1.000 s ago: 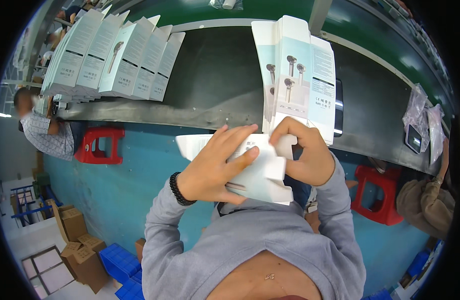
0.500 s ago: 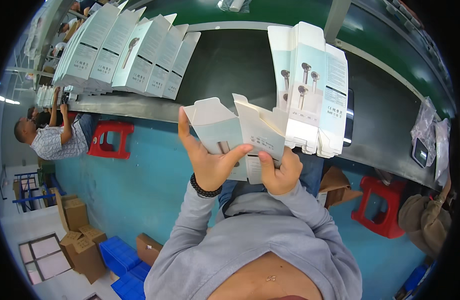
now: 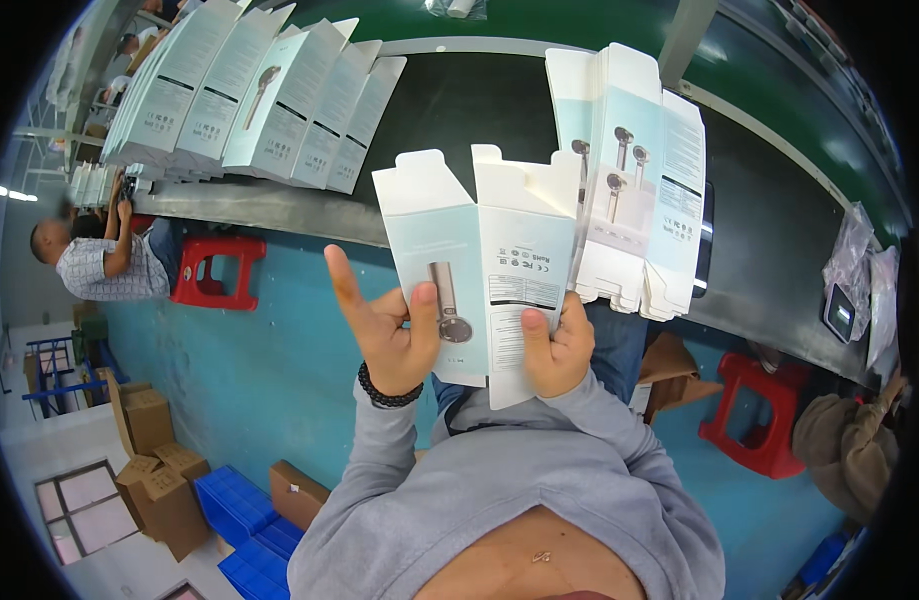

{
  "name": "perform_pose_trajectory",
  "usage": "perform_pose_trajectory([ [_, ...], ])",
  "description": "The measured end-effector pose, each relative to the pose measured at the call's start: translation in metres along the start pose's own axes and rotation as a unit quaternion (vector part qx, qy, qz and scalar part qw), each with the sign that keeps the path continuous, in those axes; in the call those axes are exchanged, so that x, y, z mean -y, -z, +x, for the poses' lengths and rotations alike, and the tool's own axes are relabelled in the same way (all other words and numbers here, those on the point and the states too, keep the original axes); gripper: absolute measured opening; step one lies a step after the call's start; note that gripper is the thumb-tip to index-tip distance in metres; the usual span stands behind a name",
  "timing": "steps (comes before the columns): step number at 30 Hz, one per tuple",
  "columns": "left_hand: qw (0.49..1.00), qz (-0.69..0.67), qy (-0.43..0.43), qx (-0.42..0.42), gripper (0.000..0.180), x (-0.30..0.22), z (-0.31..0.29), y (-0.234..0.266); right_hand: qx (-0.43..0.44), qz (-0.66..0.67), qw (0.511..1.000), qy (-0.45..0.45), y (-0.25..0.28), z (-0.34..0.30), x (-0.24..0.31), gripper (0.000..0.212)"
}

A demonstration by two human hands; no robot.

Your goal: The person assembles product packaging boxes by picking up flattened boxes from a stack, folding them into shape, tucking in the flaps to close the bottom by hand, and placing the assembled boxes on the conveyor table.

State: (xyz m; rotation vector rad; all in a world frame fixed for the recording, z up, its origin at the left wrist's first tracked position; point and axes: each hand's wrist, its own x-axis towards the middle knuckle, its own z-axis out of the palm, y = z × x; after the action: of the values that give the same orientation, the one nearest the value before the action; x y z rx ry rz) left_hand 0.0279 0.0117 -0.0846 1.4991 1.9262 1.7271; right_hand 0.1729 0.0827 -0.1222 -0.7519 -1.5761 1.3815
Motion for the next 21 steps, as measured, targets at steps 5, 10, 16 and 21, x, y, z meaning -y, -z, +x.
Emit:
perform_pose_trajectory([
  [5,0.940,-0.326,0.100,-0.028,0.085,0.021,-0.015,0.011,0.055,0.131,0.989,-0.028,-0.002,0.002,-0.001,0.023],
  [10,0.720,-0.641,0.208,0.166,0.110,0.004,-0.001,-0.013,0.244,0.104,0.963,-0.052,-0.005,0.014,0.002,0.048],
  [16,0.980,-0.168,0.072,0.083,0.107,0.016,-0.012,-0.005,0.191,0.237,0.952,0.038,-0.006,0.014,0.009,0.092],
  [21,0.984,0.018,-0.152,0.096,0.085,0.020,-0.006,-0.007,0.154,0.194,0.969,-0.019,-0.020,0.014,-0.001,0.100],
])
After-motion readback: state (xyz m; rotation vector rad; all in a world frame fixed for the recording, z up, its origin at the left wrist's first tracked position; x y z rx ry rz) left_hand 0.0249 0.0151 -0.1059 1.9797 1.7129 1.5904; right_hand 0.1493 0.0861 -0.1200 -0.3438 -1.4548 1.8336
